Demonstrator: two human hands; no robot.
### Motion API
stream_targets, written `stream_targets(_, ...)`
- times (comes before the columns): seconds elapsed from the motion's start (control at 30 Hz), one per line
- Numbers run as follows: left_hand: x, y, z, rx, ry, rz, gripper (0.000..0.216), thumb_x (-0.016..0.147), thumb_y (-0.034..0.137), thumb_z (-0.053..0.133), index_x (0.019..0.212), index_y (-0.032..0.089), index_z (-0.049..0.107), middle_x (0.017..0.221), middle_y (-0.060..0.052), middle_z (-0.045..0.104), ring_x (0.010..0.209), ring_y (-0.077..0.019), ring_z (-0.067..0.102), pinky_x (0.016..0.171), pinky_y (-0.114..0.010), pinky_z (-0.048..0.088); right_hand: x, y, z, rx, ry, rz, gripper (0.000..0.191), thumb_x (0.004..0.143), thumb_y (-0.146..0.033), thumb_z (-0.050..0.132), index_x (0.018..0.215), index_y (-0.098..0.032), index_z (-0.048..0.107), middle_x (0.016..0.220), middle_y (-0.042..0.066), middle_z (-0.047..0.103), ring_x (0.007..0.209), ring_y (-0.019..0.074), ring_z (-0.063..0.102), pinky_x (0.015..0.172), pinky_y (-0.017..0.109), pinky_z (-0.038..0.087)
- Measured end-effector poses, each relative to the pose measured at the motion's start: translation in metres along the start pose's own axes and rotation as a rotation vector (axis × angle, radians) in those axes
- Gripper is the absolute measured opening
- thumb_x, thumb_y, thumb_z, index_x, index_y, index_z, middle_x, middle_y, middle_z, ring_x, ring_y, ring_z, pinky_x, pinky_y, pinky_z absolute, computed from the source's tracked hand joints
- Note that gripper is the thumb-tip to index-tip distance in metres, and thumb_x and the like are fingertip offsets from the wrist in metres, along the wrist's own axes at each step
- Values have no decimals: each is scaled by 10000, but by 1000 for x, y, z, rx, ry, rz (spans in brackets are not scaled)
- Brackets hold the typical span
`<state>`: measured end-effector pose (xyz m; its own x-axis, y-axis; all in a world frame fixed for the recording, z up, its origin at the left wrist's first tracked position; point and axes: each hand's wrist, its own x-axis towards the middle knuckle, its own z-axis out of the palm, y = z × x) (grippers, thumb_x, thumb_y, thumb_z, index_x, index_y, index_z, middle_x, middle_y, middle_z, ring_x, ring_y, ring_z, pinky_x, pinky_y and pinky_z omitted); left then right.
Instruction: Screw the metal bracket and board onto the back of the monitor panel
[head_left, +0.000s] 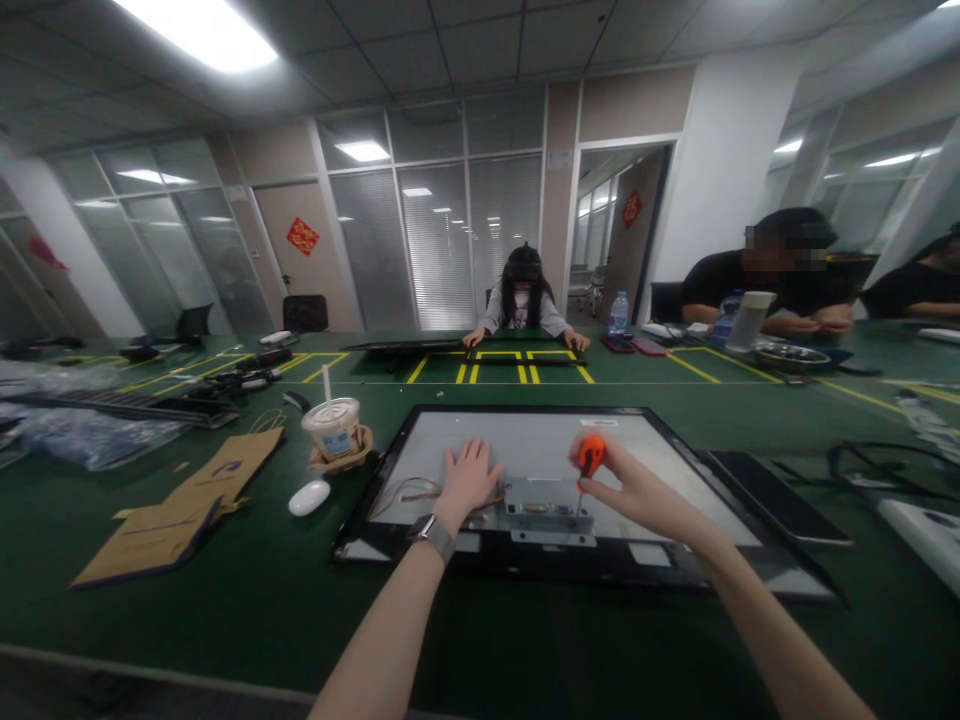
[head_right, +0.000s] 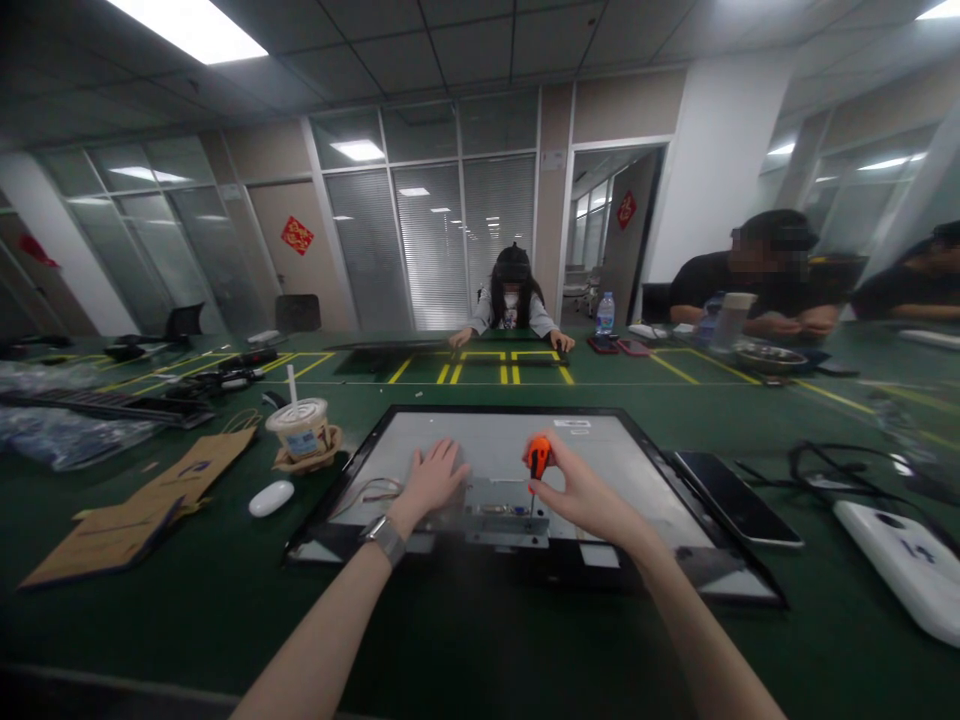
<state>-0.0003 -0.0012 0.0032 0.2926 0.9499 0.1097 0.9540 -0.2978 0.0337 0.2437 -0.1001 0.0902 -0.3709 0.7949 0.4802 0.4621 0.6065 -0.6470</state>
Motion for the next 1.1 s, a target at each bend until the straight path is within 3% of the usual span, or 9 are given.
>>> stream_targets(0.17,-1,0,0,-1,7,6,567,984,461,227,1470,194,347,1555,-120,330,1449,-286,271,1139,-596,227,2,5,-4,-60,35,60,150,821,-327,654,845,-231,541,782,8,581,679,179,564,639,326,522)
stream_targets(0.3,-1,0,-1,-8,3,3,570,981,464,233,1471,195,346,1558,-117,324,1450,-288,268,1139,-599,225,3,9,-5,2,52,82,300,791,-329,683,1048,-235,561,755,-13,582,671,180,596,678,348,554)
stream_targets(0.47,0,0,0,-25,4,-3,571,982,459,232,1466,181,352,1556,-124,326,1448,-280,274,1138,-601,224,2,9,-3,95,55,46,568,816,-234,604,1326,-267,357,832,-9,606,811,199,656,817,405,557)
stream_targets(0.67,0,0,1,-36,15,2,569,981,459,242,1457,172,365,1551,-127,335,1445,-277,282,1138,-603,226,2,6,4,25,39,-32,495,812,-187,570,1275,-265,412,928,28,613,834,199,634,824,409,547)
stream_targets(0.83,0,-1,2,-40,21,7,579,981,465,245,1457,155,360,1550,-125,338,1443,-281,284,1134,-610,233,4,8,10,-64,112,29,556,778,-201,613,1304,-252,442,820,-4,580,726,199,607,760,411,546)
stream_targets(0.93,-1,-1,2,-42,25,10,583,981,462,241,1457,147,359,1550,-125,338,1440,-283,290,1133,-615,236,5,8,11,0,115,46,582,766,-189,620,1302,-247,401,797,-13,603,754,205,631,784,411,538)
stream_targets(1.1,0,0,2,-44,26,9,578,981,455,242,1455,148,364,1548,-127,340,1435,-287,298,1133,-618,231,4,5,11,94,74,19,434,770,-171,596,1162,-259,433,852,10,649,806,199,660,780,386,552)
